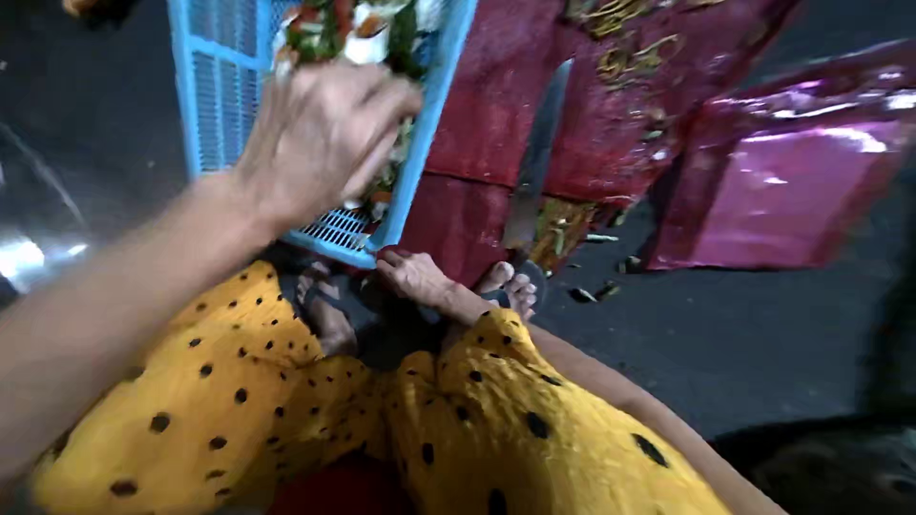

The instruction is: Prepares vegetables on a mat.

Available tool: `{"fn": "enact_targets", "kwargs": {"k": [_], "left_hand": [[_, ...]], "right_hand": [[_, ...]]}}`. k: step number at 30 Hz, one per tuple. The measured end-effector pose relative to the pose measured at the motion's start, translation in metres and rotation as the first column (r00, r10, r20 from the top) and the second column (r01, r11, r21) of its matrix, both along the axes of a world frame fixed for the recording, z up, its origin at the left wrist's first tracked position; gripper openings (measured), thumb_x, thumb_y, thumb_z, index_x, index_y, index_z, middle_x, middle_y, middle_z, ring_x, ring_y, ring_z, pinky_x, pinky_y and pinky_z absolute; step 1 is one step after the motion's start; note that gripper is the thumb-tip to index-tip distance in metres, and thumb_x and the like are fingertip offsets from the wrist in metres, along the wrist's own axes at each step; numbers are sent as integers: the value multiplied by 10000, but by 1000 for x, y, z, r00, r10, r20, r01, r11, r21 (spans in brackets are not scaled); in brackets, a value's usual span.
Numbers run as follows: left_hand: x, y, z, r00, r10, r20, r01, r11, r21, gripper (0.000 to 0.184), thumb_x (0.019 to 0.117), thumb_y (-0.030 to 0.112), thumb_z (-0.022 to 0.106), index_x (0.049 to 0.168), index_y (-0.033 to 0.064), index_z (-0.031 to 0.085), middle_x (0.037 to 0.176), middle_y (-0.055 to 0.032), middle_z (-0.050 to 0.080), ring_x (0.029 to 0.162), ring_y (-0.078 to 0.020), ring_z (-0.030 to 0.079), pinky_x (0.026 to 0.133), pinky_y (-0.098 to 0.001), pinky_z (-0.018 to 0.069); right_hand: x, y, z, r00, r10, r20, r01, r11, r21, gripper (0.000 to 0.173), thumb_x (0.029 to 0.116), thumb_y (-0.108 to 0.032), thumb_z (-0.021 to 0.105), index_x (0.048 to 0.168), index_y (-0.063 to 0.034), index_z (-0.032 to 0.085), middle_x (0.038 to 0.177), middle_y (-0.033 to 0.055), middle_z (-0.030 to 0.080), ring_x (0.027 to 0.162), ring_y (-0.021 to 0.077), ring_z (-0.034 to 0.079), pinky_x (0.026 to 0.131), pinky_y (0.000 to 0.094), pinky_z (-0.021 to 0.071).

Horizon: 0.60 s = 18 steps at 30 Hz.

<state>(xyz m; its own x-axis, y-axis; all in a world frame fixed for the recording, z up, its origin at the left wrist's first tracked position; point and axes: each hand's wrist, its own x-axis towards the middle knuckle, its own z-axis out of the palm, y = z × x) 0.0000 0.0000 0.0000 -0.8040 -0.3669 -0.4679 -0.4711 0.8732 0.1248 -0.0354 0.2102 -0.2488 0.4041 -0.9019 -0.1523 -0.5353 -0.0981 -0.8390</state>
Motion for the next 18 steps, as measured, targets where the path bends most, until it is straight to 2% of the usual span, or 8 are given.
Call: {"fn": "enact_targets", "kwargs": {"k": [1, 3, 6, 9, 11, 14, 16, 18], "left_hand": [[12, 7, -13, 982, -89, -169, 97, 995, 40, 294, 1042, 135, 518, 1250, 20, 690, 1095, -203, 690, 980, -384, 682, 812, -513, 547], [24, 28, -34, 948, -149, -280, 191, 973, 131, 327, 1030, 208, 500, 1189, 50, 738, 1072, -154, 717, 959, -357, 693, 750, -509, 566], [22, 59, -61, 955, -179, -236, 241, 933, 268, 388, 1044, 288, 497, 1284, 65, 704, 1163, -128, 732, 1044, -319, 710, 831, -489, 579], [-1, 66, -71, 941, -177, -289, 275, 897, 347, 395, 1020, 132, 540, 1385, 7, 624, 928, -138, 718, 822, -301, 722, 745, -449, 596], [-18, 56, -68, 945, -139, -295, 251, 889, 384, 334, 1005, 86, 547, 1298, 7, 686, 919, -139, 731, 789, -285, 730, 732, -451, 602], [-36, 43, -58, 985, 96, -143, -8, 855, 519, 268, 1057, 173, 515, 1240, 93, 693, 983, -62, 743, 812, -189, 716, 748, -427, 604], [-45, 46, -60, 951, 308, -1, -233, 721, 653, 269, 1064, 212, 507, 1266, 106, 650, 1016, -31, 735, 829, -139, 721, 759, -370, 625], [-55, 62, -66, 863, 484, 144, -409, 503, 762, 301, 1054, 155, 499, 1334, 66, 568, 1024, -60, 732, 797, -155, 741, 714, -315, 641]], "right_hand": [[-18, 0, 11, 997, -42, 65, 35, 994, 100, 221, 1017, -198, 599, 1120, -32, 703, 1005, 181, 717, 873, 382, 715, 707, 570, 570], [-56, 3, 39, 961, -165, 224, 117, 970, 214, 284, 1019, -278, 613, 1093, -21, 711, 903, 160, 728, 816, 332, 718, 747, 556, 565], [-99, 11, 86, 845, -385, 371, 322, 920, 224, 232, 986, -234, 659, 1036, -16, 722, 814, 85, 710, 708, 164, 674, 681, 373, 568], [-122, 18, 111, 664, -615, 425, 572, 784, 241, 178, 922, -137, 734, 1035, -8, 684, 813, 45, 688, 658, 60, 628, 617, 229, 550], [-134, 25, 106, 596, -731, 332, 707, 674, 215, 318, 909, -194, 764, 1132, -5, 637, 911, 73, 681, 736, 111, 649, 664, 286, 573], [-136, 31, 69, 462, -883, -85, 886, 454, 96, 366, 999, -317, 656, 1189, -5, 635, 1033, 175, 682, 829, 304, 693, 683, 505, 583], [-129, 28, 45, 391, -853, -346, 920, 368, 134, 425, 1019, -360, 609, 1269, -15, 618, 1198, 225, 652, 995, 403, 689, 741, 608, 572], [-125, 26, 27, 359, -827, -432, 933, 333, 138, 438, 982, -325, 675, 1275, -6, 612, 1234, 243, 628, 1070, 431, 663, 744, 618, 565]]}}
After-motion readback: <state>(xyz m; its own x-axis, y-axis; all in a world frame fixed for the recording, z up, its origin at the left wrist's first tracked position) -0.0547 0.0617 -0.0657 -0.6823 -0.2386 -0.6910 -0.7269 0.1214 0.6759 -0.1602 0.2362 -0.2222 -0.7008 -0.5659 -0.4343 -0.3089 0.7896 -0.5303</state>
